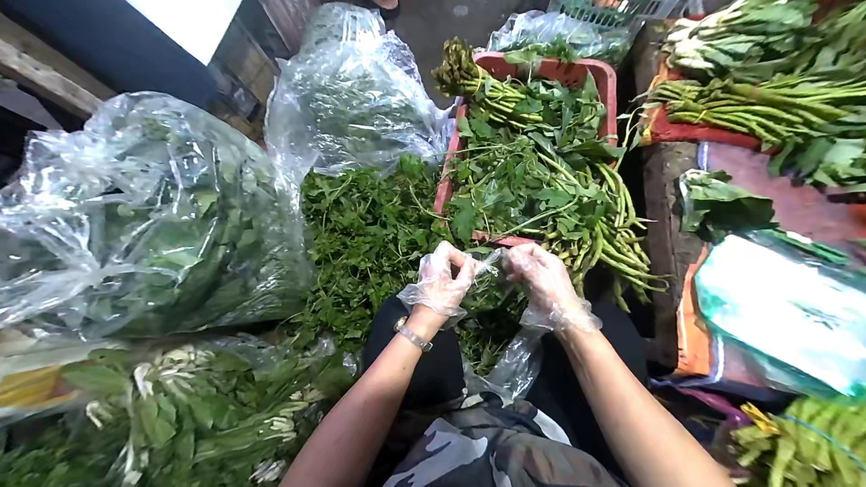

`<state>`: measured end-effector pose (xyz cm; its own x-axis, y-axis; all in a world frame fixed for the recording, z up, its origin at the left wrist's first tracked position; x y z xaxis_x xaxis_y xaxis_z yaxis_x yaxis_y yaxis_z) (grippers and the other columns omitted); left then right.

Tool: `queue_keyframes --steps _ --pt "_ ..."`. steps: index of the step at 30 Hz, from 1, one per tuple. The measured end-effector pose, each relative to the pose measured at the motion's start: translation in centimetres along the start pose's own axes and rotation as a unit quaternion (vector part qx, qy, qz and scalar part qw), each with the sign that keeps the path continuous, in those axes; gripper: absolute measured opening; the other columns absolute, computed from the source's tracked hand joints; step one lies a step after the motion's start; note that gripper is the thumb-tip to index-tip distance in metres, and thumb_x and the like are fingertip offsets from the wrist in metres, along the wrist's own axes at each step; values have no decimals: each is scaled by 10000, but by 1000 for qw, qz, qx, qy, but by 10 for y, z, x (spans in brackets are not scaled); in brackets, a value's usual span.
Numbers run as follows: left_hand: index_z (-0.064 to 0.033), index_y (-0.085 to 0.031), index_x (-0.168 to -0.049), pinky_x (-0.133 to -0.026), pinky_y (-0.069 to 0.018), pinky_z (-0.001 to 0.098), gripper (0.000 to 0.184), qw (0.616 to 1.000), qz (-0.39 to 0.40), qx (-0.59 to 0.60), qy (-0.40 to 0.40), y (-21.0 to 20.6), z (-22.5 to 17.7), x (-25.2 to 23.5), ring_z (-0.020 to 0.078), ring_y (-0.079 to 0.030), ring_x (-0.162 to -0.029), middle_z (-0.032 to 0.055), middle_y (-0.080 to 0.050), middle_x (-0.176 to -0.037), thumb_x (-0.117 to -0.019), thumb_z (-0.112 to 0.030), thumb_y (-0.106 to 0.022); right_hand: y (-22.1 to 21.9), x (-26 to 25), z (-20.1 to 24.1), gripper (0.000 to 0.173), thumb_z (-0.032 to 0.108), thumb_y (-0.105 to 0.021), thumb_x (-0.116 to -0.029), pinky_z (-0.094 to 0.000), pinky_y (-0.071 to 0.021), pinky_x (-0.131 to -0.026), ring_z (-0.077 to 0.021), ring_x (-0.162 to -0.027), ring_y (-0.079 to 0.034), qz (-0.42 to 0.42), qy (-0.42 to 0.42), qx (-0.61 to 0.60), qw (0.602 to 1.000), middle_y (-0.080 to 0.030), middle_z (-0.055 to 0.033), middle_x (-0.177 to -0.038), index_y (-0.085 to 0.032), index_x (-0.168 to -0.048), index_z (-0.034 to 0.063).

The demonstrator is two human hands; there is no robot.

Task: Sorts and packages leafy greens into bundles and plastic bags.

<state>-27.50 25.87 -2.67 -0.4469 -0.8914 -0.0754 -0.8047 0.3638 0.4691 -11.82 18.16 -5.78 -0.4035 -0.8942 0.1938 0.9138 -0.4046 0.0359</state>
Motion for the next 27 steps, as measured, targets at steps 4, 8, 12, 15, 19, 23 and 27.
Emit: queue_keyframes --steps 4,8,12,15,19,23,27 --pt "38 -671 -911 -876 -536 389 109 999 19 21 -34 -5 -1 2 194 -688 -909 132 -719 -920 -908 -69 -690 -9 3 11 61 89 -668 -964 -210 -540 -736 -5 -760 -624 8 11 30 999 -673 29 -832 -697 -981 38" --pt "-85 -566 -947 -820 -568 269 64 957 11 291 -15 4 12 -3 73 -685 -903 -7 -722 -958 -941 -31 -531 -10 -1 23 85 61 -565 -963 -228 -552 -761 -39 -854 -652 8 76 -125 989 -709 22 -958 -635 -950 106" --pt "-135 -546 -918 -730 -515 186 153 950 6 312 -1 4 8 -2 -8 -607 -752 -100 -646 -790 -983 -34 -451 -28 0 20 122 80 -562 -956 -226 -543 -783 -29 -842 -648 89 91 -163 978 -698 61 -874 -627 -902 167" --pt "-78 -514 -937 -709 -485 172 129 961 4 269 62 1 15 0 -8 -566 -714 -79 -590 -753 -995 -7 -424 -32 3 11 133 43 -515 -948 -210 -522 -758 -3 -794 -619 114 69 -104 986 -654 89 -831 -584 -886 139" --pt "-29 -531 -1034 -769 -524 199 67 970 45 235 36 -2 6 -1 3 -628 -769 -42 -686 -845 -1018 -43 -467 -12 -5 6 90 42 -524 -985 -218 -536 -672 -38 -705 -625 62 26 -103 992 -688 31 -838 -585 -932 82" --pt "5 -666 -949 -824 -551 231 52 974 141 176 8 -11 -8 -7 27 -651 -837 -7 -690 -882 -934 -8 -618 -2 -8 17 21 35 -619 -985 -216 -548 -655 -42 -668 -613 25 -28 -41 998 -651 12 -807 -638 -981 29" --pt "68 -688 -1039 -853 -550 218 152 968 220 116 2 -17 -17 -10 17 -655 -865 36 -710 -954 -972 -2 -571 -10 -13 25 46 38 -658 -965 -205 -536 -658 -28 -668 -605 58 -10 -18 998 -662 8 -801 -667 -1004 15"
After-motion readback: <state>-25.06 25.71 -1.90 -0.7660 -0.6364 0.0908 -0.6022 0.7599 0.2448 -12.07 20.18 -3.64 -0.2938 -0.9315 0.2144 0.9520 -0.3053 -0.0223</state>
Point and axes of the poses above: each hand's wrist, its own x-axis away from the middle knuckle, its own y-axis out of the back of the hand, z = x × y, the point moved 10 cm from there along -x, towards the middle knuckle
